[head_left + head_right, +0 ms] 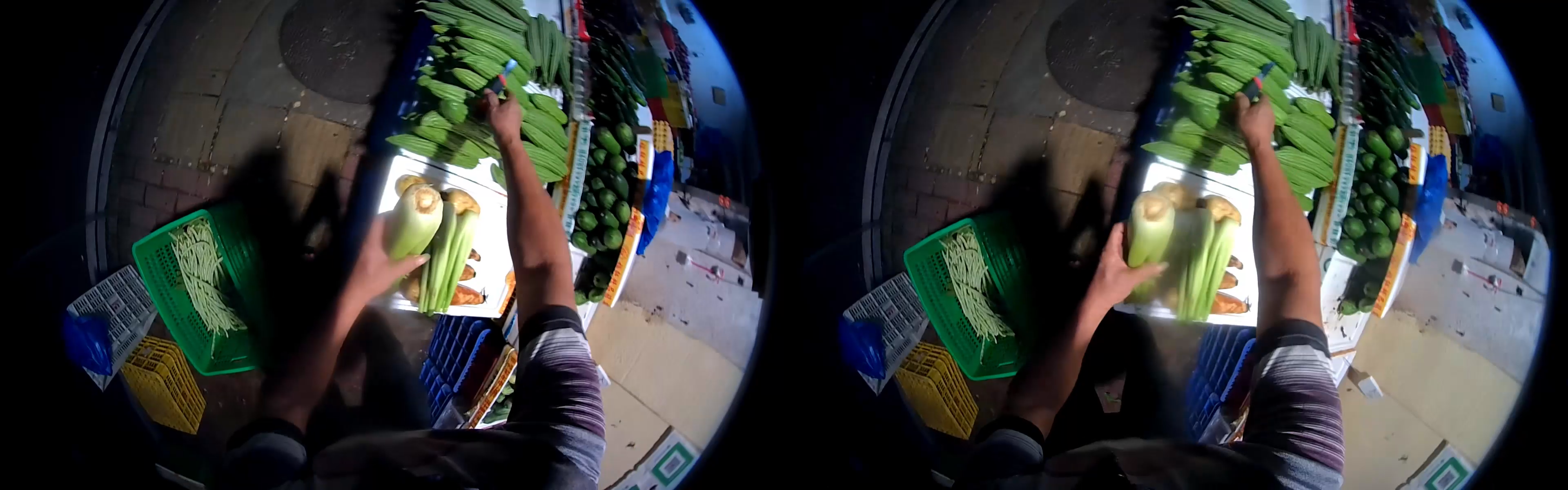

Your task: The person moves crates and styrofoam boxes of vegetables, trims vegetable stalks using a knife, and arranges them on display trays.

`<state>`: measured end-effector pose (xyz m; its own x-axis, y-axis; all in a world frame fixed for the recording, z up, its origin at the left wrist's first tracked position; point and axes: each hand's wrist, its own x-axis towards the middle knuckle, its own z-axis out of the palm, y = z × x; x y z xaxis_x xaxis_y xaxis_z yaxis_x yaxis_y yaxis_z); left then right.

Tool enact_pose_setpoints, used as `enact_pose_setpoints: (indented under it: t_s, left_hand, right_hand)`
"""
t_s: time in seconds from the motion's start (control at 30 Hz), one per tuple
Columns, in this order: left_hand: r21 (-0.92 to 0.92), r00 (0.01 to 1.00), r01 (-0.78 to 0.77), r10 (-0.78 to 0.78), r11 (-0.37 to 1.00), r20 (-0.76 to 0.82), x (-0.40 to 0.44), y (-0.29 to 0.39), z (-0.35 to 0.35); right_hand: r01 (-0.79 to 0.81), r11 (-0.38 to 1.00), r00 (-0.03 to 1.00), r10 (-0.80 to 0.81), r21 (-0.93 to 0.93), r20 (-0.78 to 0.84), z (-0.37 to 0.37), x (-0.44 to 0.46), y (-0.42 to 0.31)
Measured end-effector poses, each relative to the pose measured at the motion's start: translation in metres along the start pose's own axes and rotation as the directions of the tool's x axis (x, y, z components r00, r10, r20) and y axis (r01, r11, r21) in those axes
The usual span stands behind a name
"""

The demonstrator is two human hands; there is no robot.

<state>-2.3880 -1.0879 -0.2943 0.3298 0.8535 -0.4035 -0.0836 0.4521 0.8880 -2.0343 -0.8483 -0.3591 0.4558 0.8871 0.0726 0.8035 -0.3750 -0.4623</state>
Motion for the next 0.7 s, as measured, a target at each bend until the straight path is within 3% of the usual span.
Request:
enact_pose_setpoints:
  t_s: [0.07, 0.1, 0.13, 0.2, 0.23, 0.27, 0.3, 0.33, 0.37, 0.4, 0.43, 0.47, 0.53, 0.6, 0.7]
  left_hand:
    - [0.053, 0.996, -0.027, 0.031, 0.998, -0.080, -0.001, -0.027, -0.027]
    - [0.102, 0.993, -0.022, 0.033, 0.995, -0.110, -0.003, -0.030, -0.042]
    - [0.150, 0.990, -0.014, 0.035, 0.989, -0.139, -0.006, -0.033, -0.056]
    - [0.129, 0.983, -0.099, 0.117, 0.987, -0.142, -0.006, -0.038, -0.079]
    - [0.166, 0.986, -0.048, 0.073, 0.985, -0.148, -0.009, -0.028, -0.088]
    - [0.119, 0.981, -0.060, 0.081, 0.991, -0.174, -0.012, -0.035, -0.094]
    - [0.146, 0.981, -0.059, 0.084, 0.988, -0.175, -0.016, -0.031, -0.102]
    - [0.176, 0.980, -0.061, 0.093, 0.983, -0.176, -0.020, -0.025, -0.110]
    - [0.186, 0.983, -0.044, 0.076, 0.982, -0.169, -0.023, -0.014, -0.119]
    - [0.196, 0.985, -0.023, 0.056, 0.980, -0.164, -0.030, 0.000, -0.126]
    - [0.205, 0.987, 0.003, 0.030, 0.979, -0.161, -0.040, 0.016, -0.130]
    - [0.073, 0.995, -0.018, 0.025, 0.997, -0.099, -0.046, 0.039, -0.135]
    - [0.060, 0.988, -0.036, 0.045, 0.998, -0.147, -0.058, 0.039, -0.143]
    - [0.138, 0.993, -0.015, 0.031, 0.990, -0.112, -0.080, 0.063, -0.152]
    - [0.232, 0.990, -0.068, 0.095, 0.970, -0.107, -0.113, 0.073, -0.166]
  right_hand:
    - [-0.053, 0.981, 0.998, 0.047, -0.185, -0.038, 0.017, 0.015, -0.009]
    - [-0.053, 0.987, 0.998, 0.049, -0.152, -0.032, 0.021, 0.020, -0.006]
    - [-0.062, 0.966, 0.996, 0.075, -0.249, 0.042, 0.023, 0.029, 0.004]
    - [-0.065, 0.977, 0.991, 0.039, -0.205, -0.129, 0.025, 0.028, 0.014]
    - [0.065, 0.976, 0.949, -0.125, -0.209, -0.289, 0.031, 0.031, 0.037]
    - [-0.107, 0.936, 0.990, 0.131, 0.335, -0.049, -0.004, 0.001, -0.007]
    - [-0.131, 0.760, 0.986, 0.168, 0.637, 0.003, -0.018, -0.026, -0.027]
    - [-0.181, 0.728, 0.983, 0.153, 0.661, 0.100, -0.051, -0.065, -0.066]
    - [-0.188, 0.543, 0.980, 0.051, 0.818, 0.191, -0.066, -0.087, -0.064]
    - [-0.296, 0.417, 0.955, 0.123, 0.859, 0.270, -0.080, -0.121, -0.081]
    - [-0.384, 0.265, 0.921, 0.038, 0.884, 0.389, -0.098, -0.152, -0.092]
    - [-0.423, 0.248, 0.898, -0.011, 0.871, 0.439, -0.103, -0.177, -0.093]
    - [-0.605, 0.024, 0.797, 0.010, 0.796, 0.604, -0.120, -0.234, -0.137]
    - [-0.723, -0.057, 0.688, -0.159, 0.689, 0.708, -0.125, -0.273, -0.152]
    - [-0.775, -0.039, 0.606, -0.332, 0.631, 0.723, -0.137, -0.307, -0.187]
